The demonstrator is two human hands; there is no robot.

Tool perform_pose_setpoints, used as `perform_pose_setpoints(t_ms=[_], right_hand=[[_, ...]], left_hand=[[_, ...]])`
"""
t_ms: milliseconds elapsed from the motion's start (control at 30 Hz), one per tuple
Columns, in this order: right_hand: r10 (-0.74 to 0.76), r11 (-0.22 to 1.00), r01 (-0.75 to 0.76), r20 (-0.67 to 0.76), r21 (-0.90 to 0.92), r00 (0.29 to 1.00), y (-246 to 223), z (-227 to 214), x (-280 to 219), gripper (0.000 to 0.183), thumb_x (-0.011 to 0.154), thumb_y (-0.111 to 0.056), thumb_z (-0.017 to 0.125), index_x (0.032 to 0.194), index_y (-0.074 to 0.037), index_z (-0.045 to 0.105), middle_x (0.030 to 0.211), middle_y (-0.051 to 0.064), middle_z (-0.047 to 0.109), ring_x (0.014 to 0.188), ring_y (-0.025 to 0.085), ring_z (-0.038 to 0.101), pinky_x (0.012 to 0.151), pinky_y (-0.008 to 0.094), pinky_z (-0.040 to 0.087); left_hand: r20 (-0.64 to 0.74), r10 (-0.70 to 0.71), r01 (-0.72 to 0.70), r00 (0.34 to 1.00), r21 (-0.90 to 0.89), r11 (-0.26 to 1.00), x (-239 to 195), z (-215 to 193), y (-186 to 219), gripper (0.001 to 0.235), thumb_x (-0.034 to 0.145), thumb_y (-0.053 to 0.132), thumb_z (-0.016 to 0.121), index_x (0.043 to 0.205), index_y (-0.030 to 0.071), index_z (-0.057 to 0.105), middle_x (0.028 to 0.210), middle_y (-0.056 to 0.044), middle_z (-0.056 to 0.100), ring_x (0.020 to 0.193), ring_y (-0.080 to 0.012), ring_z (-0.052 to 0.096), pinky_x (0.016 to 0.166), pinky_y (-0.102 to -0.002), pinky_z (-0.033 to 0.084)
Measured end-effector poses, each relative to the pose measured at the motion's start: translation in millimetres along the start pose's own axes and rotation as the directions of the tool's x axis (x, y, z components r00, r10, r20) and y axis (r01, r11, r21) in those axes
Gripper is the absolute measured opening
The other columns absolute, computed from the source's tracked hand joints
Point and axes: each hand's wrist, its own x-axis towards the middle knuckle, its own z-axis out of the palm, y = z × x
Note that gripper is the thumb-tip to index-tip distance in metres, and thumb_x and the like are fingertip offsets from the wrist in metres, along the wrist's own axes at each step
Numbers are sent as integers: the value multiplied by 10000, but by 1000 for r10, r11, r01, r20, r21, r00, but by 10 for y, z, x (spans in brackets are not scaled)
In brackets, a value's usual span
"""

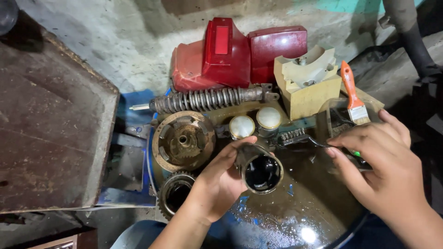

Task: Cleaning a motorcycle engine piston using a small brush and solvent on a workbench.

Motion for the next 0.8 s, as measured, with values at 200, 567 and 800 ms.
perform_pose_setpoints(t_ms=[200, 567, 800], right_hand=[[42, 999, -42, 22, 0, 999, 39, 50, -9, 63, 1132, -156, 891, 1147, -103, 861, 1072, 10, 835, 1095, 250, 763, 1520, 657, 451], [216, 970, -224, 85, 98, 973, 142, 140, -19, 125, 1152, -153, 867, 1257, -86, 850, 1179, 41, 859, 1211, 308, 764, 1398, 516, 490], [216, 968, -226, 92, 111, 972, 164, 149, -16, 116, 1149, -154, 859, 1243, -88, 846, 1190, 34, 876, 1137, 250, 793, 1491, 565, 466]], left_hand=[[-295, 182, -20, 938, 477, 878, -4, 149, 71, 586, 1064, 390, 795, 1597, 157, 735, 1709, -81, 735, 1533, -265, 684, 1169, -533, 607], [-419, -20, 149, 908, 278, 949, 78, 128, -51, 567, 885, 256, 947, 1367, 96, 695, 1395, -184, 806, 1271, -439, 825, 1263, -710, 667], [-333, 42, 113, 942, 432, 895, 34, 173, 2, 726, 874, 90, 943, 1536, -4, 660, 1257, -171, 699, 1151, -320, 670, 1031, -480, 584]])
